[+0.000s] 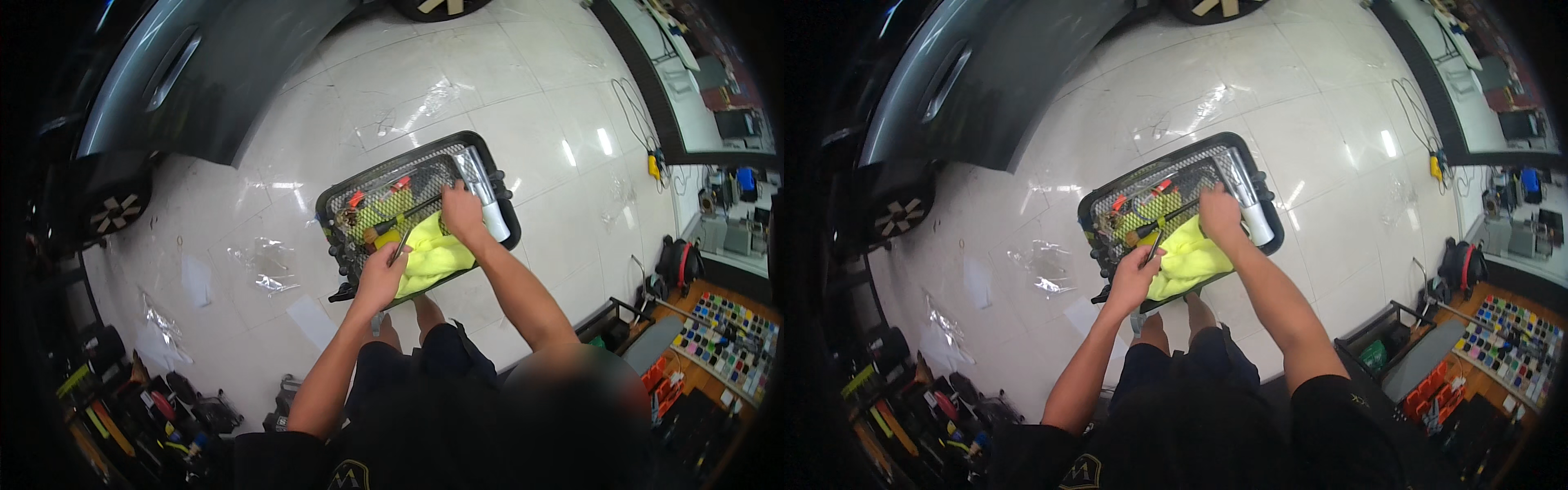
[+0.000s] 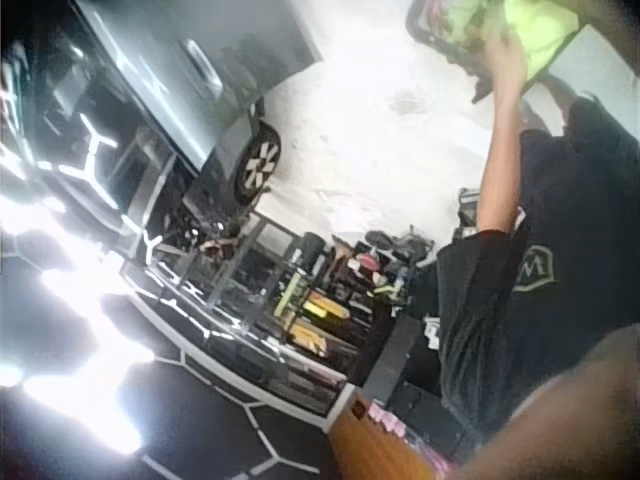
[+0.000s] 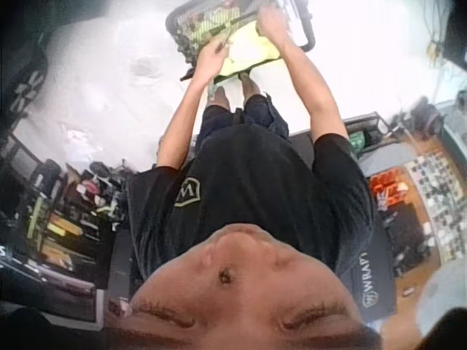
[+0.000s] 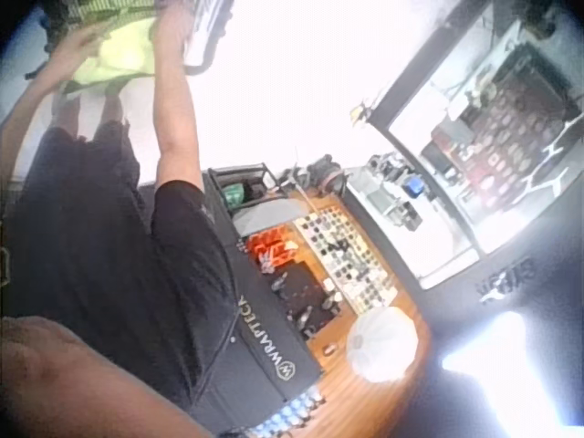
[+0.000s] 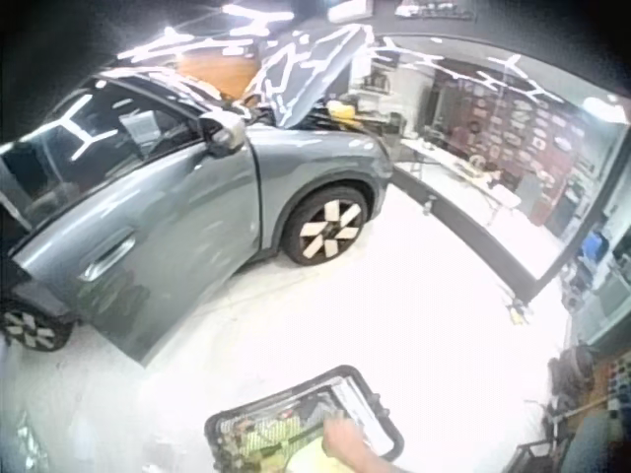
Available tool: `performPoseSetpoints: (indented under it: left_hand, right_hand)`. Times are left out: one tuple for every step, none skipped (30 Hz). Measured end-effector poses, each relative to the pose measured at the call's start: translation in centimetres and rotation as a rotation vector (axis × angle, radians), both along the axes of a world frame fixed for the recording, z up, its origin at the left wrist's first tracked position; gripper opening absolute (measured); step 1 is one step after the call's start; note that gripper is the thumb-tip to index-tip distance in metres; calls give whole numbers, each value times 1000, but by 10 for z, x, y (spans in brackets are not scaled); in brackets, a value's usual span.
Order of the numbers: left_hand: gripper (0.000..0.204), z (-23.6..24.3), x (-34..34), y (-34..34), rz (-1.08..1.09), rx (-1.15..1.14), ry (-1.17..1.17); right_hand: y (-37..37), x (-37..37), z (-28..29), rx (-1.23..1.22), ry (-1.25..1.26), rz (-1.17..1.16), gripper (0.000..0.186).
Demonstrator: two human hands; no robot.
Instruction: The person applies a protective film to a car door window. They spray the window with liquid, wipe it with a cloth, and use a squeegee to smooth the film. They also use a knife to trim the film edges and a plastic tool to tuck the film into the window frame.
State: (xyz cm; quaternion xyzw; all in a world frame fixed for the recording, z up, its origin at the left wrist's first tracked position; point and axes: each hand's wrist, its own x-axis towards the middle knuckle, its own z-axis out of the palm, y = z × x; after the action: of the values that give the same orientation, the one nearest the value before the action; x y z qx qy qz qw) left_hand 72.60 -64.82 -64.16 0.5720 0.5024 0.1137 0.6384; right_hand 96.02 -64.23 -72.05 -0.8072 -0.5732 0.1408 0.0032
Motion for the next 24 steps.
performPoseSetpoints:
  left_hand:
    - [23, 3, -10, -5, 31, -35, -26]
    - [22, 10, -22, -9, 75, -85, -18]
    - [22, 22, -37, -14, 118, -131, -9]
    - [22, 34, -48, -18, 158, -177, -1]
    - [20, 46, -59, -24, 174, -184, -2]
    - [19, 56, -69, -29, 198, -194, -10]
    - [17, 66, -77, -34, 219, -204, -18]
    - [17, 75, -84, -39, 241, -209, -37]
    - [17, 82, -89, -44, 257, -219, -59]
    - [17, 87, -93, -49, 270, -230, -81]
    - [19, 89, -96, -52, 266, -215, -91]
    - [19, 88, -95, -55, 303, -219, -113]
    - [19, 86, -91, -58, 338, -222, -134]
    - [19, 87, -87, -60, 363, -224, -151]
    - [19, 87, -80, -61, 352, -200, -151]
    - [19, 88, -71, -62, 339, -176, -150]
    - [18, 91, -63, -61, 326, -149, -151]
    - [19, 93, -58, -62, 292, -130, -178]
    - [19, 92, -54, -67, 256, -111, -205]
    - [19, 93, -50, -68, 217, -89, -229]
    - [20, 104, -45, -66, 187, -148, -199]
    - [19, 113, -41, -62, 168, -153, -188]
    - [19, 117, -41, -62, 160, -163, -168]
    - [18, 119, -41, -62, 152, -175, -148]
  right_hand:
    - [17, -1, 2, 83, 35, 82, 19]
    - [34, -1, 2, 171, 70, 162, 20]
    - [48, -2, -5, 172, 97, 249, 21]
    - [60, -3, -12, 174, 123, 335, 22]
    - [67, -10, -20, 175, 156, 426, 22]
    - [70, -15, -22, 157, 163, 444, 23]
    - [68, -16, -23, 139, 171, 459, 24]
    - [67, -14, -24, 120, 170, 482, 25]
    - [62, -9, -30, 174, 166, 486, 29]
    - [57, -6, -37, 238, 181, 490, 32]
    - [52, -5, -39, 303, 195, 489, 35]
    - [51, -7, -34, 369, 210, 492, 39]
    - [48, -9, -28, 333, 195, 544, 47]
    - [48, -10, -28, 342, 202, 540, 48]
    - [47, -11, -28, 350, 208, 535, 49]
    - [46, -11, -28, 358, 214, 530, 50]
    - [45, -8, -30, 282, 256, 512, 50]
    - [46, -9, -26, 271, 243, 514, 48]
    - [43, -9, -22, 258, 229, 515, 46]
    - [43, -10, -19, 251, 215, 514, 44]
    - [39, -10, -25, 254, 248, 467, 42]
    - [39, -7, -31, 265, 234, 418, 41]
    - [38, -12, -29, 269, 231, 375, 40]
    - [40, -16, -27, 272, 229, 332, 39]
